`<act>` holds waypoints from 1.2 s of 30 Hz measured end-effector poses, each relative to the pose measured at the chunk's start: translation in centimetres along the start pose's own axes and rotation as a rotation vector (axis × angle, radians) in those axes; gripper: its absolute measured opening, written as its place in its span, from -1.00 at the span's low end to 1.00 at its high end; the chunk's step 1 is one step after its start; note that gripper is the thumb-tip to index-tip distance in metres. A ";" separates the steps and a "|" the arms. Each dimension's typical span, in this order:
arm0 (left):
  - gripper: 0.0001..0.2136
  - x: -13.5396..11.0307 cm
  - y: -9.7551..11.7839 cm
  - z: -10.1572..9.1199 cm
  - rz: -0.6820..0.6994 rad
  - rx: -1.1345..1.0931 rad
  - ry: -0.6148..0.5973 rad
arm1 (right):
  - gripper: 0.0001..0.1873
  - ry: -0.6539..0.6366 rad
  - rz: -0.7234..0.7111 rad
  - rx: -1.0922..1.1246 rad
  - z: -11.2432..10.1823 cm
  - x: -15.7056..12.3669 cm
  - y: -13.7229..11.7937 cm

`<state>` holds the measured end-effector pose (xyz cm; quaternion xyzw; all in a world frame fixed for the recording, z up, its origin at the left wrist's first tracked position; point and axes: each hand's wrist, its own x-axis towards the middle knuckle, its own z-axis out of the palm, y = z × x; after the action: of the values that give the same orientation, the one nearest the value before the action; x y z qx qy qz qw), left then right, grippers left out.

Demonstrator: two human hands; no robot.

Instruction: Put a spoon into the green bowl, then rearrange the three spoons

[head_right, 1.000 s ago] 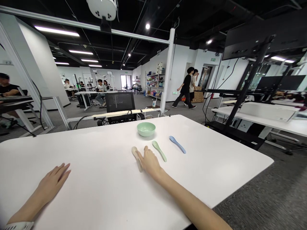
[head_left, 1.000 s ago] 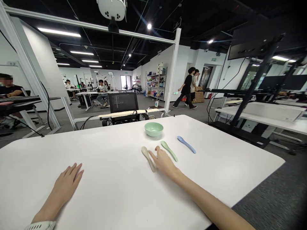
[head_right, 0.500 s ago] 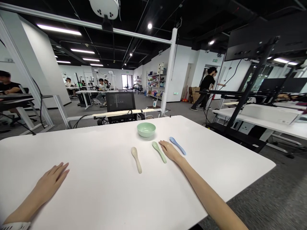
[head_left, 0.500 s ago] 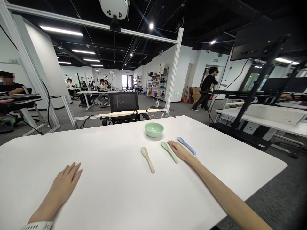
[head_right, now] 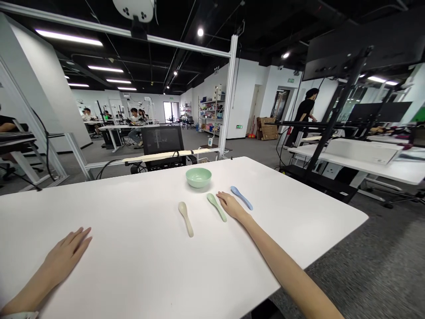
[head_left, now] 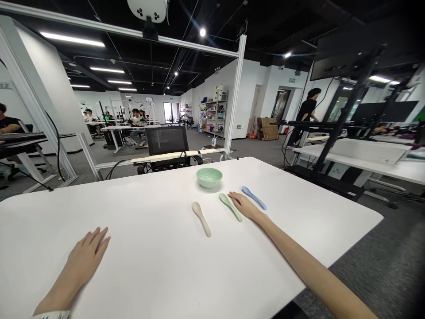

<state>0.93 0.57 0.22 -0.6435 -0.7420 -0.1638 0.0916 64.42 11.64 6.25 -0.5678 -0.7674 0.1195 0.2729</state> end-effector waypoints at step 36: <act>-0.25 0.0 0.6 -0.4 0.020 0.029 -0.023 | -0.72 -0.100 -0.052 -0.003 4.9 -3.8 -16.7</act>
<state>1.51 0.50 0.66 -0.6515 -0.7388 -0.1447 0.0940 49.01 3.27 9.35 -0.5413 -0.7948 0.1397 0.2363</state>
